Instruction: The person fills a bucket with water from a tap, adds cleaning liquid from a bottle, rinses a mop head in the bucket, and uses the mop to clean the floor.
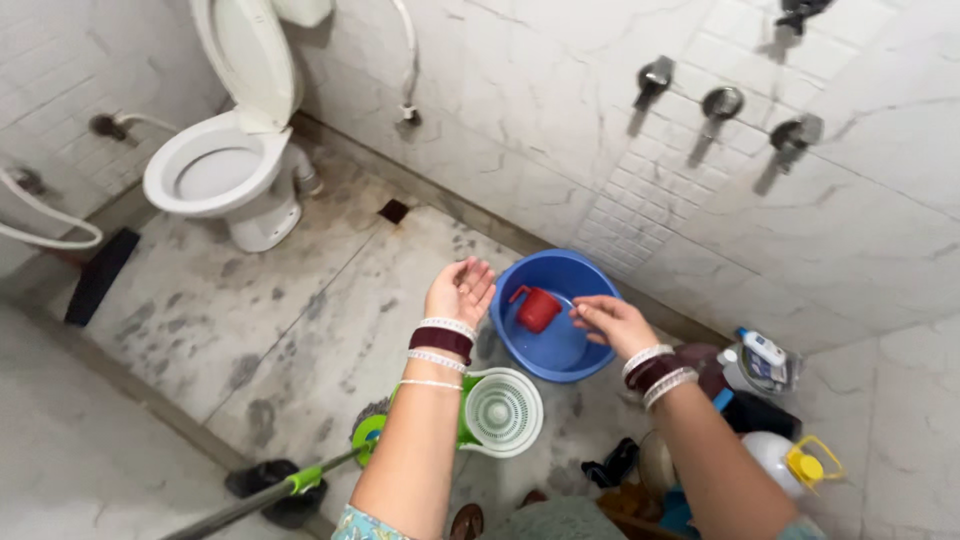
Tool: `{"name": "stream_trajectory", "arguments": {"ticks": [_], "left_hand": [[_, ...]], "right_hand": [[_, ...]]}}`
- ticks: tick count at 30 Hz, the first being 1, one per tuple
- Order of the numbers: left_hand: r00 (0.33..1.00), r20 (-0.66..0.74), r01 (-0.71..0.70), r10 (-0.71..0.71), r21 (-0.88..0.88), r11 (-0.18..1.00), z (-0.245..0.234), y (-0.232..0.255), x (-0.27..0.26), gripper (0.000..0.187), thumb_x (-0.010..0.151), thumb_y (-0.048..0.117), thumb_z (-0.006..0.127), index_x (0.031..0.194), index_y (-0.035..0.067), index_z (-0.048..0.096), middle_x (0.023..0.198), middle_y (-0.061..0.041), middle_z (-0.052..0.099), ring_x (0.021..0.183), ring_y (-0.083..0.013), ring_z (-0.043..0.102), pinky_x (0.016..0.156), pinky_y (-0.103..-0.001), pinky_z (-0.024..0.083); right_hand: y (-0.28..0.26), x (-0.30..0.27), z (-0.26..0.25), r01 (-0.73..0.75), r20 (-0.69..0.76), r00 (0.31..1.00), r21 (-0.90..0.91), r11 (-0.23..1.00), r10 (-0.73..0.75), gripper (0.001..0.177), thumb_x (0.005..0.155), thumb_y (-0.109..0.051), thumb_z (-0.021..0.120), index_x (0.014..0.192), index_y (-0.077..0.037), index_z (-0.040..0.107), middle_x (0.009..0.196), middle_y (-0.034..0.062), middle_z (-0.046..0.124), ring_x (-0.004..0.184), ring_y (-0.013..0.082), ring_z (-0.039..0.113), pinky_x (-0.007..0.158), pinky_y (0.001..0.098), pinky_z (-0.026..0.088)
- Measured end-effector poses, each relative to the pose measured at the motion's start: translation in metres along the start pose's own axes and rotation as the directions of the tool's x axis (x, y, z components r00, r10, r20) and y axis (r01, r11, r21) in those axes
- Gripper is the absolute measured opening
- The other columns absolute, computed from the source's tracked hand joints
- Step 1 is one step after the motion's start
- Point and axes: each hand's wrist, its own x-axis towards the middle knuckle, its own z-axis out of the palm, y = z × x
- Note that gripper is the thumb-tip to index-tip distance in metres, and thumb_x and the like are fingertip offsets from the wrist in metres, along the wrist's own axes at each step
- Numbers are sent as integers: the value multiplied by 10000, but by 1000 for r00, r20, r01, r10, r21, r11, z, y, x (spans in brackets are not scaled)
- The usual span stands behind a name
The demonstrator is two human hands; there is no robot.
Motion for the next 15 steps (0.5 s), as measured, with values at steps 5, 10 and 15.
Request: {"name": "stream_trajectory", "arguments": {"ticks": [5, 10, 15], "left_hand": [[995, 43, 82, -86, 90, 993, 57, -23, 16, 191, 931, 254, 616, 1031, 105, 680, 1069, -76, 728, 1014, -255, 683, 924, -416, 540], [999, -2, 54, -54, 122, 991, 75, -27, 29, 210, 936, 260, 594, 1044, 101, 676, 1059, -80, 722, 1011, -261, 687, 921, -428, 554], [998, -64, 18, -8, 171, 985, 94, -34, 40, 232, 946, 257, 575, 1082, 95, 672, 1060, -75, 721, 1007, -250, 689, 928, -423, 554]], "right_hand": [[-4, 50, -75, 63, -96, 993, -35, 997, -66, 374, 955, -283, 661, 1263, -72, 683, 1156, 62, 747, 1060, 174, 695, 905, 340, 527], [-3, 126, -161, 172, -220, 958, -84, 982, -186, 406, 932, -246, 719, 1235, 23, 683, 1114, 119, 767, 986, 181, 737, 927, 313, 557], [-53, 192, -234, 193, -471, 836, -229, 954, -282, 467, 867, -260, 802, 1234, -4, 665, 1108, 134, 756, 935, 205, 701, 854, 330, 547]]}}
